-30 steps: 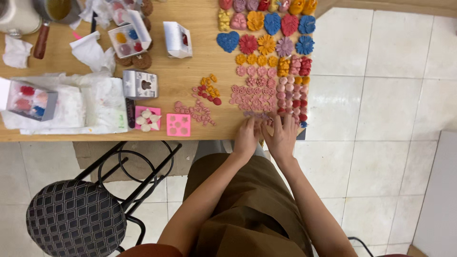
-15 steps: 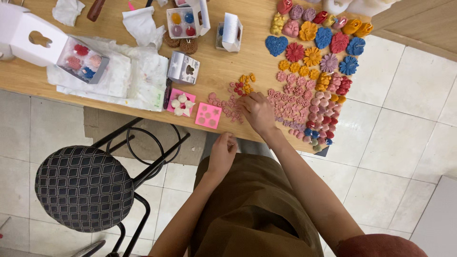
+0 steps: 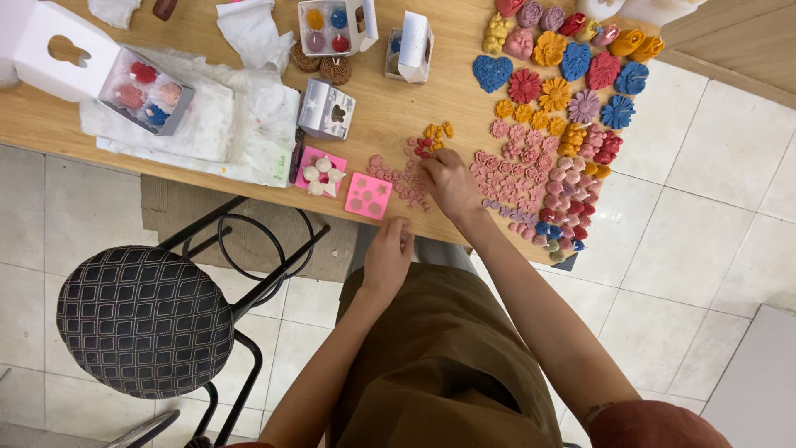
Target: The person organizes small flower-shaped candles on a wooden table, moving them by hand to form neat rows and clusters alongside various molds and containers.
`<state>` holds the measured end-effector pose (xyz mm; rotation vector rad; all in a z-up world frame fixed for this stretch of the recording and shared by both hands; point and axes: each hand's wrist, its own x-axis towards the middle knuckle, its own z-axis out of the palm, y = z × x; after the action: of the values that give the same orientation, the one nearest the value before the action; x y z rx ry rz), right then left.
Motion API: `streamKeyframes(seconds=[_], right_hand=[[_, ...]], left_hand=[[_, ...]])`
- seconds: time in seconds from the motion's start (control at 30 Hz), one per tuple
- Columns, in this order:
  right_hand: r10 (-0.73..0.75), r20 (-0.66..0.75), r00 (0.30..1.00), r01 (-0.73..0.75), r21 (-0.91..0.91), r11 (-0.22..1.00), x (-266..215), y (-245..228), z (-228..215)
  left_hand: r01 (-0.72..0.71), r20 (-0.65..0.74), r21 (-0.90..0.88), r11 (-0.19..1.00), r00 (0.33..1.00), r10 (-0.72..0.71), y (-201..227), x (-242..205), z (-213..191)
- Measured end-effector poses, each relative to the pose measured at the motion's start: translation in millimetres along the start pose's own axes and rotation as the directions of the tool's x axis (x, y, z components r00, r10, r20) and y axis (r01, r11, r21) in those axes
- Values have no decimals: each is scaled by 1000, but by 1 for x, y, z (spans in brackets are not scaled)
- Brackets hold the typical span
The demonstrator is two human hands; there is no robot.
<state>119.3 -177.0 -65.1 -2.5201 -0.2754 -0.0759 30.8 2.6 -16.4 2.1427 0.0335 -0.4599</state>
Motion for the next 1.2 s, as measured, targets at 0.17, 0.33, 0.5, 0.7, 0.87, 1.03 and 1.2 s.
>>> streamKeyframes(seconds=[0.17,0.33,0.5,0.7,0.87,1.03,1.2], right_hand=[[23,47,999,-22,-18,1000,-14,0,-9],[26,12,1000,-26,-21,999,-31,-3,-16],[77,-31,997,-78,-27,997,-55,-7,-21],[228,-112,967,-230,-5,973,-110,-10,-45],[272,-243,931,-313,-151,938,-141,-5,-70],[342,-284,896,-404,-198,893,-150,1,-79],[380,-351,856,-472,-228,852,-150,7,-78]], left_hand=[[-226,-216,363,904,923,318,4,35,-28],[-216,-190,579,786,902,388,0,87,-24],[-11,-135,709,705,979,151,-29,131,5],[-4,-102,678,735,990,100,-31,142,6],[-28,-84,651,759,991,109,-17,135,-9],[-27,-84,531,847,993,84,-5,127,-22],[-72,-85,448,891,989,123,-3,126,-26]])
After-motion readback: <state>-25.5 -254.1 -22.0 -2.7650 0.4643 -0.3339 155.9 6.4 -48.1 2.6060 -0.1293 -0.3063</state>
